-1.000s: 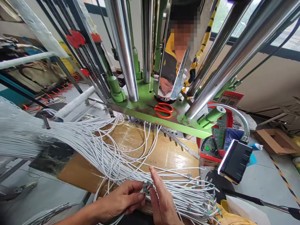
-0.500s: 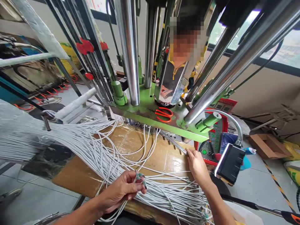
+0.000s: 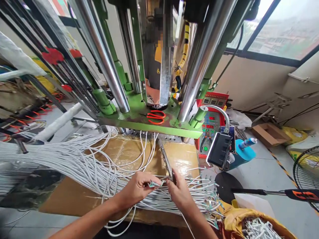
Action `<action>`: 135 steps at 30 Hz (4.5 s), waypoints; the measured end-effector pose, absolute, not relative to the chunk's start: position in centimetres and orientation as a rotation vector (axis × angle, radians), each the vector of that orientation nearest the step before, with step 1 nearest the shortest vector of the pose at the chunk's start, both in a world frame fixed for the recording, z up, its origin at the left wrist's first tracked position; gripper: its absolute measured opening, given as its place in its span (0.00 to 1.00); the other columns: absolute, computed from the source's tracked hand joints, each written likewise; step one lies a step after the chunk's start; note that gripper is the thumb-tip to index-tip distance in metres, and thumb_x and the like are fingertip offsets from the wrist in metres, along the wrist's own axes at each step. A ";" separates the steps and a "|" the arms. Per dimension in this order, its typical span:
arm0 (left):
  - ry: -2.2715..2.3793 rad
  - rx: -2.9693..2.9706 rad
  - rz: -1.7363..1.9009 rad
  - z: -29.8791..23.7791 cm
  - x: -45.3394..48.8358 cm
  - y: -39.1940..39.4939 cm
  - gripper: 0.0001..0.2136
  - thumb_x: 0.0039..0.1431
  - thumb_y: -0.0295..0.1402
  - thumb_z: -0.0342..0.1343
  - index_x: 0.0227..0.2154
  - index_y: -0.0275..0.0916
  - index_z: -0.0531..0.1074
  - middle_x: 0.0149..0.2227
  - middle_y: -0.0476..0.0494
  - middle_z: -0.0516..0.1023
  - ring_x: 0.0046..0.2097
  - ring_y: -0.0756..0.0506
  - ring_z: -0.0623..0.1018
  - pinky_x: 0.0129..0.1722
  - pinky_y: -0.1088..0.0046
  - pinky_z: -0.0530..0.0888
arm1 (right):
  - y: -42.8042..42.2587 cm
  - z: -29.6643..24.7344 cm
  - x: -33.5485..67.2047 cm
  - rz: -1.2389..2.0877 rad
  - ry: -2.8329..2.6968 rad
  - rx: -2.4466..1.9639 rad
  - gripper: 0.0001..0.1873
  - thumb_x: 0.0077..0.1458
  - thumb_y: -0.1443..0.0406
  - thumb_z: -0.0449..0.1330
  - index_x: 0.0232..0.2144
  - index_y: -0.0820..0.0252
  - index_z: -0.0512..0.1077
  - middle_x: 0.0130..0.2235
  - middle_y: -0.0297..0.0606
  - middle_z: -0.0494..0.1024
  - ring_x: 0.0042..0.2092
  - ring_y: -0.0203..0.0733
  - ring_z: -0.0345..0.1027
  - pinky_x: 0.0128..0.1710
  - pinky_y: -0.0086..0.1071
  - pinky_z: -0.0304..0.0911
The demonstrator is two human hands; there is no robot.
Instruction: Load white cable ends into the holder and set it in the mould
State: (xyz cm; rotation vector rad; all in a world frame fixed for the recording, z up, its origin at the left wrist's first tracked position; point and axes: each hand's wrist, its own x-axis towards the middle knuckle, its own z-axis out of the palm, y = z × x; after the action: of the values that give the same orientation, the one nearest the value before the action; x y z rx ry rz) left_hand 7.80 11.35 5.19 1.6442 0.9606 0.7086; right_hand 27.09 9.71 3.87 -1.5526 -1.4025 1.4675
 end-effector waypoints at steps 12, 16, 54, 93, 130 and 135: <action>0.905 2.332 0.549 4.0 8.2 11.2 0.18 0.54 0.19 0.48 0.43 0.39 0.75 0.43 0.42 0.80 0.39 0.43 0.77 0.39 0.68 0.70 | 9.0 1.5 26.2 1.204 -1.503 -1.507 0.25 0.56 0.63 0.49 0.56 0.57 0.66 0.52 0.43 0.74 0.62 0.49 0.56 0.64 0.53 0.45; 0.900 2.370 0.525 3.8 8.0 11.3 0.17 0.55 0.19 0.47 0.44 0.39 0.74 0.44 0.42 0.80 0.40 0.43 0.78 0.40 0.68 0.71 | 8.8 1.3 26.0 1.194 -1.477 -1.506 0.27 0.57 0.63 0.49 0.59 0.57 0.63 0.55 0.43 0.72 0.62 0.48 0.57 0.64 0.51 0.47; 0.781 0.445 0.802 5.0 6.5 12.9 0.13 0.54 0.29 0.63 0.43 0.33 0.76 0.35 0.44 0.72 0.34 0.53 0.72 0.37 0.79 0.69 | 9.0 2.6 25.8 1.254 -1.385 -1.453 0.26 0.54 0.59 0.60 0.54 0.60 0.66 0.36 0.38 0.77 0.40 0.43 0.70 0.41 0.31 0.66; 0.954 2.087 0.637 3.3 7.7 14.7 0.13 0.64 0.29 0.48 0.32 0.40 0.79 0.31 0.41 0.80 0.32 0.46 0.74 0.33 0.71 0.67 | 9.2 2.9 25.7 1.330 -1.324 -1.386 0.23 0.53 0.61 0.60 0.51 0.59 0.67 0.33 0.34 0.73 0.42 0.43 0.68 0.45 0.31 0.64; 1.097 1.255 0.762 4.7 7.7 16.1 0.14 0.59 0.41 0.53 0.37 0.35 0.74 0.33 0.44 0.78 0.33 0.48 0.76 0.36 0.74 0.71 | 9.3 3.4 25.7 1.374 -1.293 -1.383 0.26 0.53 0.64 0.60 0.55 0.58 0.66 0.45 0.37 0.75 0.43 0.41 0.67 0.45 0.30 0.62; 1.272 1.644 0.754 3.7 7.1 16.8 0.07 0.57 0.33 0.57 0.31 0.37 0.77 0.31 0.45 0.81 0.32 0.47 0.77 0.33 0.75 0.71 | 9.3 2.9 25.7 1.351 -1.295 -1.419 0.27 0.53 0.62 0.60 0.56 0.58 0.65 0.38 0.35 0.76 0.34 0.38 0.66 0.38 0.29 0.64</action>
State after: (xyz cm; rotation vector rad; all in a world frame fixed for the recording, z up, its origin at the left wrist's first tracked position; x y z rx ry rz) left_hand 7.13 16.76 3.70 1.6435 1.2721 0.7538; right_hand 25.69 9.27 2.86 -1.4192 -1.2950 1.3515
